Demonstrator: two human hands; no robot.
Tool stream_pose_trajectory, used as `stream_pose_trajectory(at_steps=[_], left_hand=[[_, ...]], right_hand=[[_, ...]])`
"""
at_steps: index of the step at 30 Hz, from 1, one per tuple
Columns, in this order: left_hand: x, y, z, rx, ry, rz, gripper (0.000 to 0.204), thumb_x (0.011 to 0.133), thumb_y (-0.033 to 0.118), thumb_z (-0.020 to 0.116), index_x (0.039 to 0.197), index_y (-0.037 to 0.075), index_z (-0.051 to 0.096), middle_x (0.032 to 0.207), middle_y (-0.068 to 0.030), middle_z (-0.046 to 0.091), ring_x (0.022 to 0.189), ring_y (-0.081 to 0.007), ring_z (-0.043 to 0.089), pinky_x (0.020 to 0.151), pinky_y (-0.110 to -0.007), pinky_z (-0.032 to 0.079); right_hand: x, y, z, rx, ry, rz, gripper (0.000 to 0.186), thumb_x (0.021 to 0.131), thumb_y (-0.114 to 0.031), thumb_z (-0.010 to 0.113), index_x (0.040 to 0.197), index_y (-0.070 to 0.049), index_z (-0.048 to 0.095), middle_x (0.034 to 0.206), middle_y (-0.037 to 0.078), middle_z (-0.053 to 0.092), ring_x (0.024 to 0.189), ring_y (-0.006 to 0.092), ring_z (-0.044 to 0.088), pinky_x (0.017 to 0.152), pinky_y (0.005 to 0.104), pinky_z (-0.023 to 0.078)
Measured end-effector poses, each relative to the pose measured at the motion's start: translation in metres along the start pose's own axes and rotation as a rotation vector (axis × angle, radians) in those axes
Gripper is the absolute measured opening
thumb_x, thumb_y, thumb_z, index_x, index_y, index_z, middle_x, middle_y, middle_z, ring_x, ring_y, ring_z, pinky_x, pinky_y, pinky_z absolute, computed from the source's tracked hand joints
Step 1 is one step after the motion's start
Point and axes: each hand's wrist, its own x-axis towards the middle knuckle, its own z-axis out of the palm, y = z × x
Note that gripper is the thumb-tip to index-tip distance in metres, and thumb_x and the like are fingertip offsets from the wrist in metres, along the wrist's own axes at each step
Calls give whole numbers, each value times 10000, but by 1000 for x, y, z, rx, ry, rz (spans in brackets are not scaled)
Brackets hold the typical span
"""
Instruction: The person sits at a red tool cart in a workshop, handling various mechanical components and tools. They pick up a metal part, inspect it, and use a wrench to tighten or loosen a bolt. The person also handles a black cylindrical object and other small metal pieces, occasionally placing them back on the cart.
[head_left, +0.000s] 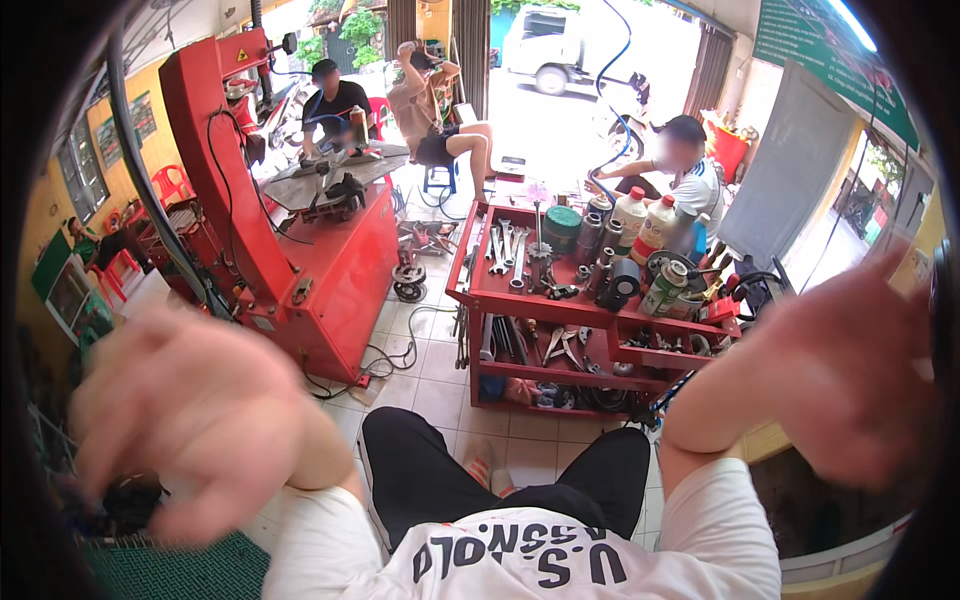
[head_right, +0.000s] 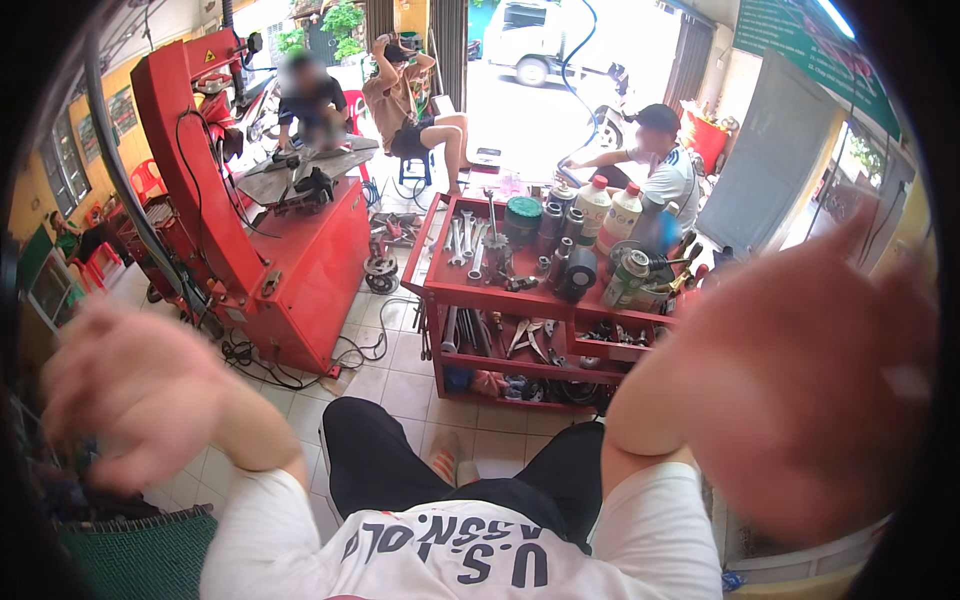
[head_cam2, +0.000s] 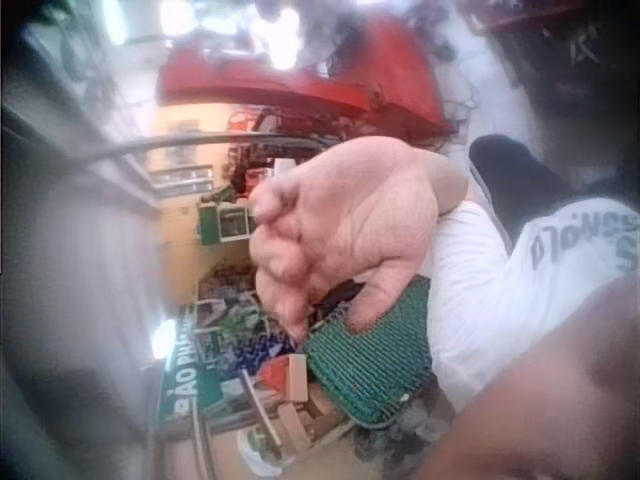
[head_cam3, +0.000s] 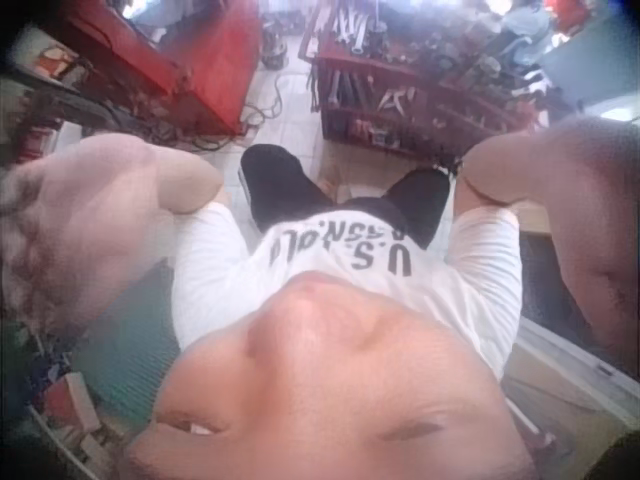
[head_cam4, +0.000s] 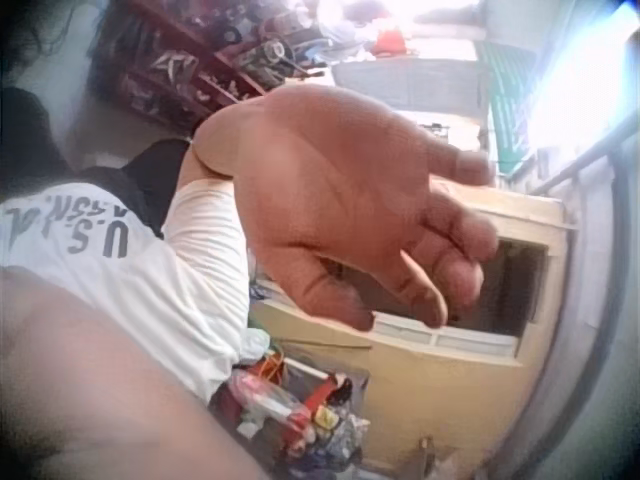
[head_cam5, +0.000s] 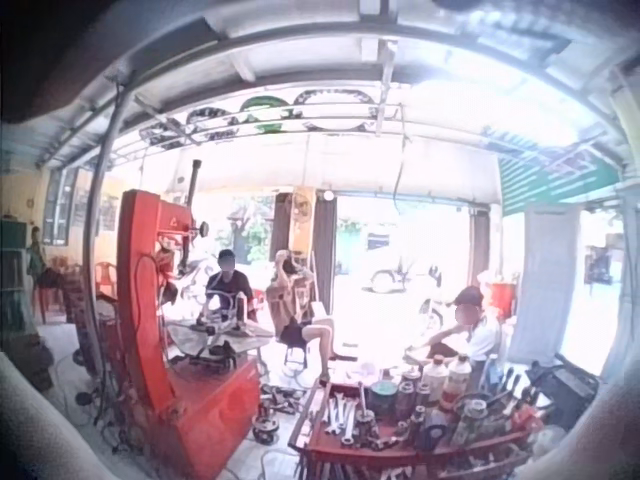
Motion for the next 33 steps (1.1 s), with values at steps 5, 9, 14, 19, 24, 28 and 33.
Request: stream_pose_trajectory(at_steps=[5,9,14,19,24,28,33], left_hand=[[-209,-64,-4,568,185,-965,259,1068,209,493,1240,19,527,1044,-117,664,964,-213,668,855,-352,530],[-313,-98,-1,361,278,-1555,239,1044,173,571,1256,62,565,1141,-76,676,1057,-167,649,907,-325,512],[-410,-149,8,419,-50,-1542,362,1011,150,630,1334,3,560,1246,-143,683,1142,-209,653,1015,-355,506],[-446,-179,-15,519,-159,-1536,538,977,193,675,1436,-37,512,1359,-207,659,1260,-291,642,1088,-402,483],[-474,-211,11,436,-235,-1457,608,977,220,672,1490,-37,472,1430,-244,613,1383,-322,565,1167,-403,410],[-477,-217,14,391,-271,-1454,566,987,255,657,1474,0,521,1430,-252,609,1388,-329,554,1168,-420,401],[-480,-210,11,478,-511,-1388,536,976,319,665,1398,-6,597,1398,-241,627,1323,-390,581,1135,-455,423]], right_hand=[[-235,69,-6,-304,-51,826,298,921,2,620,1206,-11,534,1105,103,634,953,191,625,871,335,514],[-378,87,-14,-694,-513,1017,600,855,-164,763,1363,22,503,1223,197,582,1140,341,561,994,440,470],[-455,92,-55,-930,-672,1031,773,798,-201,829,1418,35,434,1333,239,529,1240,427,488,1067,505,414],[-493,94,-29,-924,-633,1076,781,790,-171,827,1420,55,426,1396,257,489,1293,447,455,1131,502,386],[-487,97,-42,-1040,-631,1087,779,839,-139,786,1469,69,379,1421,314,471,1322,479,443,1139,531,379],[-495,103,-51,-999,-641,1293,732,885,-142,743,1479,82,377,1385,317,523,1285,472,490,1095,529,419],[-502,104,-52,-945,-559,1400,617,957,-136,646,1468,102,394,1330,328,577,1240,480,534,1059,525,446]])
